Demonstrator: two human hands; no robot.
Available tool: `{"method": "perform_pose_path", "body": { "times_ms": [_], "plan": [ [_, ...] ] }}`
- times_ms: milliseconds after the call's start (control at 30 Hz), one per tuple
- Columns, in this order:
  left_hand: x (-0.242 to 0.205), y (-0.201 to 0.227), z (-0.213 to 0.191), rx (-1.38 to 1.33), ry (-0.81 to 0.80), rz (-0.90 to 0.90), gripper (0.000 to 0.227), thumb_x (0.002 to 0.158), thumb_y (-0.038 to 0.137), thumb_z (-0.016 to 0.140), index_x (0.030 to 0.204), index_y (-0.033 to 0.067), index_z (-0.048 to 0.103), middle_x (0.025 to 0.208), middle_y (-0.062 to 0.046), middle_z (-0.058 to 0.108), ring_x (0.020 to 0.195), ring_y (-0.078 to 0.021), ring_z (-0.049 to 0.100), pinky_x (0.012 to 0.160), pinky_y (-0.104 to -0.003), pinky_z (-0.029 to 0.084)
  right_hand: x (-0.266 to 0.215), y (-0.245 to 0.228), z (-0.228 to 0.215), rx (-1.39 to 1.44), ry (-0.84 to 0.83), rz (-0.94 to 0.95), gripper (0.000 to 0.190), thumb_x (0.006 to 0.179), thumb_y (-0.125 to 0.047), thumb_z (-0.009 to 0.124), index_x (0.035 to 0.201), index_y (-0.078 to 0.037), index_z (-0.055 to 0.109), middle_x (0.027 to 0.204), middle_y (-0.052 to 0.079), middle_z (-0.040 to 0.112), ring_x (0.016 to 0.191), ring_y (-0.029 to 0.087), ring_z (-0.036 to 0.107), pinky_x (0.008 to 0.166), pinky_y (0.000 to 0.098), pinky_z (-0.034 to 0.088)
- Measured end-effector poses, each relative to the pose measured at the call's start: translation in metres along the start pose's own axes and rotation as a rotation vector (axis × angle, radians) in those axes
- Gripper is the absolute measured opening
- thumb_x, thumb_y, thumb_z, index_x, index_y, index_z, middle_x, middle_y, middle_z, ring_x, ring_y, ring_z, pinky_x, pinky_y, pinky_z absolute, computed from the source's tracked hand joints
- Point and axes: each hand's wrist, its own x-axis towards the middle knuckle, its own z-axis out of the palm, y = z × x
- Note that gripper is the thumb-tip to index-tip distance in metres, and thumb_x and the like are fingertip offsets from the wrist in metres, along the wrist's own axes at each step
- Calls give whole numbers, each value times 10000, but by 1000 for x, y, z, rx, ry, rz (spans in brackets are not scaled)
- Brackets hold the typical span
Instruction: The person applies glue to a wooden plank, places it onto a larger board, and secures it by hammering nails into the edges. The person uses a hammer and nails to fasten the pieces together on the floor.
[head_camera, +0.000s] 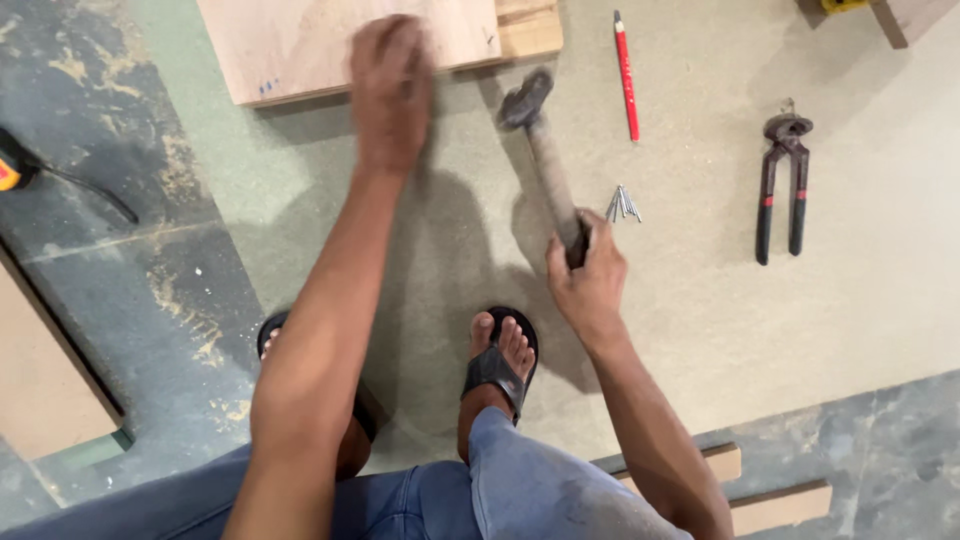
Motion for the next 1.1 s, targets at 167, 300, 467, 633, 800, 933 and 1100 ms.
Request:
{"method": "perform_pose_path", "body": {
  "times_ms": [167, 300, 467, 633, 800, 933, 1100],
  "plan": [
    [-18, -45, -79, 441, 39, -86, 737, 866, 289, 968, 1469, 130, 576, 1500, -198, 422, 1387, -434, 350, 1144, -594, 284, -1, 11, 23, -31, -106, -40, 497, 912, -227, 780, 1276, -9, 523, 1137, 241, 660, 1007, 404, 661, 841, 510, 550],
    [-26, -68, -123, 360, -76, -265, 853, 807, 151, 971, 1529, 121, 518, 1514, -224, 351, 1377, -413, 385, 1162, -511, 411, 81, 6, 40, 76, -1, -374, 529, 981, -86, 758, 1440, -19, 503, 1392, 236, 565, 1307, 418, 556, 1092, 502, 507],
    [-20, -81, -137, 299, -204, -346, 694, 945, 81, 863, 1552, 163, 539, 1389, -129, 450, 1244, -284, 494, 1082, -356, 525, 175, -6, 80, 95, -56, -526, 538, 897, -22, 819, 1369, -52, 562, 1336, 186, 600, 1226, 387, 593, 1065, 430, 524],
    [-23, -83, -140, 346, -188, -281, 691, 889, 81, 859, 1514, 130, 569, 1178, -68, 455, 1053, -240, 502, 979, -379, 570, 187, -1, 100, 97, 22, -586, 380, 862, 39, 836, 1165, -43, 623, 1233, 144, 675, 1200, 337, 612, 1053, 416, 534],
    [-18, -77, -142, -39, -148, -461, 373, 1031, 103, 734, 1393, 138, 653, 1123, -35, 397, 1050, -194, 487, 1026, -366, 568, 190, 7, 109, 164, 90, -604, 342, 833, 73, 857, 1102, -33, 675, 1208, 137, 714, 1183, 312, 653, 1031, 377, 580],
    [-6, -79, -137, -658, 79, -837, 320, 1042, 251, 732, 1097, 9, 530, 1051, -31, 414, 1100, -176, 527, 1059, -470, 588, 191, 14, 114, 171, 108, -615, 337, 825, 89, 865, 1091, -32, 698, 1181, 125, 727, 1174, 305, 672, 1013, 363, 590],
    [-5, -80, -139, -744, 95, -878, 344, 1036, 288, 702, 1011, 58, 449, 1066, -64, 485, 1153, -206, 586, 1069, -511, 584, 195, 20, 118, 120, 82, -601, 333, 857, 55, 871, 1107, -73, 693, 1186, 109, 725, 1160, 268, 688, 994, 337, 595]
  ]
}}
